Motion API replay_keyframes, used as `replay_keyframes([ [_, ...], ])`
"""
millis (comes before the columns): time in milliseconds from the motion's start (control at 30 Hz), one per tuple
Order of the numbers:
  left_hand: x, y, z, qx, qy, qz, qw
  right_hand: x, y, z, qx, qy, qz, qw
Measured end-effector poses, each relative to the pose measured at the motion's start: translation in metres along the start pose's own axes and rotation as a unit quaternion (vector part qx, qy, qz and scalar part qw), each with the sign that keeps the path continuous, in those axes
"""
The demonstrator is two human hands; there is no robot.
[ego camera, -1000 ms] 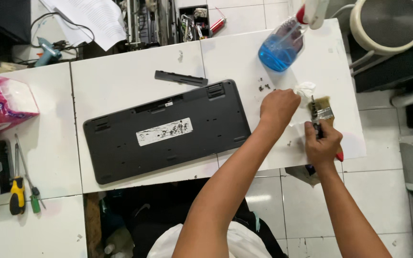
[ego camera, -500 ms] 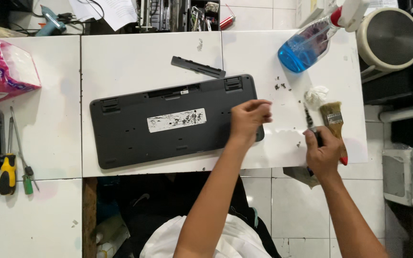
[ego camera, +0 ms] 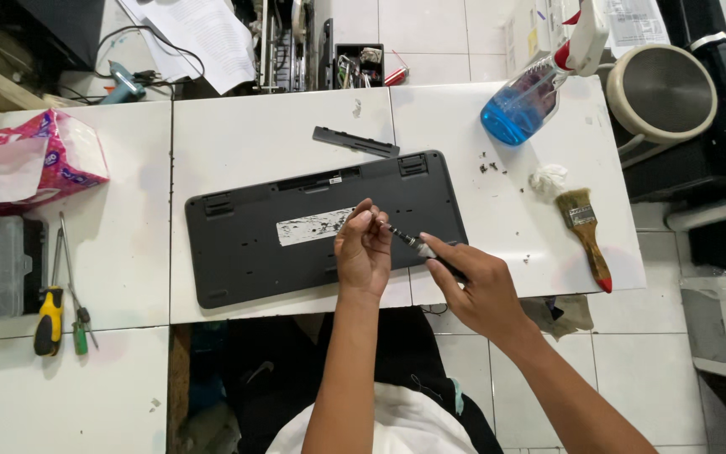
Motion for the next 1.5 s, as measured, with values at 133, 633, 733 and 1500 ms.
replay_keyframes([
  [133, 0.002, 0.005, -0.010, -0.006, -0.018, -0.002, 1.000, -0.013, 0.000, 0.004, -0.002, 0.019, 0.000, 1.000],
  [633, -0.008, 0.023, 0.006, -0.027, -0.013, 0.001, 1.000, -0.018, 0.019, -0.005, -0.004, 0.075, 0.060, 0.995],
  [733, -0.010, 0.023, 0.009, -0.032, -0.003, 0.001, 0.999, -0.017, 0.021, -0.006, -0.004, 0.083, 0.062, 0.995],
  [1500, 0.000, 0.011, -0.024, -0.172, -0.144, -0.120, 0.967, -0.019, 0.032, -0.046, -0.014, 0.154, 0.076, 0.985],
])
Point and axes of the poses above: each hand's wrist, its own y-axis away from the middle knuckle, its own z-axis out of the palm, x = y × z, the point moved 1 cm from there along -y, towards the middle knuckle, and after that the axes turned 10 degrees about -x, right-handed, at the moved point
